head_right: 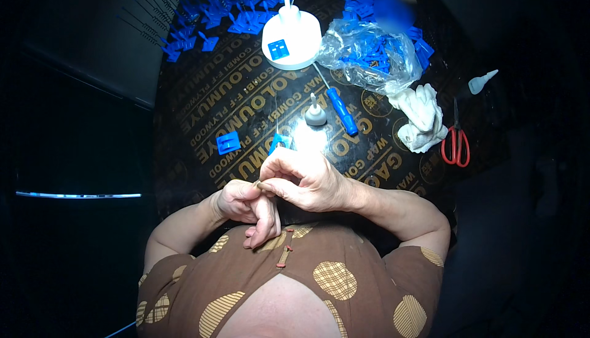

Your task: The person applies adhesive onto a blue plastic component using an applicator and joins the plastic pieces together by pressing them with their hands.

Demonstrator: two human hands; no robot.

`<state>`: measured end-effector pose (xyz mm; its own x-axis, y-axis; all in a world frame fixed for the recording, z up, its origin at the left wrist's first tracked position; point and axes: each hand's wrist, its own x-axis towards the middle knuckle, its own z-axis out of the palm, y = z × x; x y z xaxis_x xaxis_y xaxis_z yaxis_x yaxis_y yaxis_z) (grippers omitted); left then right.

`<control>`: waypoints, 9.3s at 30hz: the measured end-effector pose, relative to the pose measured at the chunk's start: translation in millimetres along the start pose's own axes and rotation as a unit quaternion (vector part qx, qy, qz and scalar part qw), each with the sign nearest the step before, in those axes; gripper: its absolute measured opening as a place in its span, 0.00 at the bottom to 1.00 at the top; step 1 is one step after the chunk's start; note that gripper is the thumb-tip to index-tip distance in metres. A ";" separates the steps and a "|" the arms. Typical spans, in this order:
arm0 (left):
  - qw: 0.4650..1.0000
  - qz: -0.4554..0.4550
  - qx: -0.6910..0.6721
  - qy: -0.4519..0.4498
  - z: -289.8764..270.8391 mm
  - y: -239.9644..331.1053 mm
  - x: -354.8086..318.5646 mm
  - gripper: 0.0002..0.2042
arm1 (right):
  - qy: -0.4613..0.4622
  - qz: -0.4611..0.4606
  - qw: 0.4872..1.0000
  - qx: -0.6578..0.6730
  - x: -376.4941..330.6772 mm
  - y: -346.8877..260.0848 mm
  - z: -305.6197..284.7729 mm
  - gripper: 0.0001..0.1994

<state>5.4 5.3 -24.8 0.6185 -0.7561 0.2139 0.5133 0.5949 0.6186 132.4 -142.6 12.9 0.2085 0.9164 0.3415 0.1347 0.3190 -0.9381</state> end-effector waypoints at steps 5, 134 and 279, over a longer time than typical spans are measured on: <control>1.000 -0.003 -0.008 0.007 0.3 0.6 -0.3 0.42 | -0.007 -0.022 0.999 -0.028 2.5 1.1 -2.2 0.02; 0.343 -0.029 0.800 0.491 11.6 30.0 19.6 0.15 | 0.231 -0.229 0.926 -0.189 -1.3 17.0 -23.8 0.06; 0.954 0.116 -0.270 -0.058 180.3 -1.1 123.9 0.14 | 0.083 -0.331 0.936 -0.084 -90.7 -139.9 -31.0 0.11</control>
<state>-25.8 -138.2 137.3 0.6987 -0.5938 0.3990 0.6223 0.7796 0.0707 124.6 -277.8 114.9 0.1721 0.4773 0.8617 0.4355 0.7478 -0.5011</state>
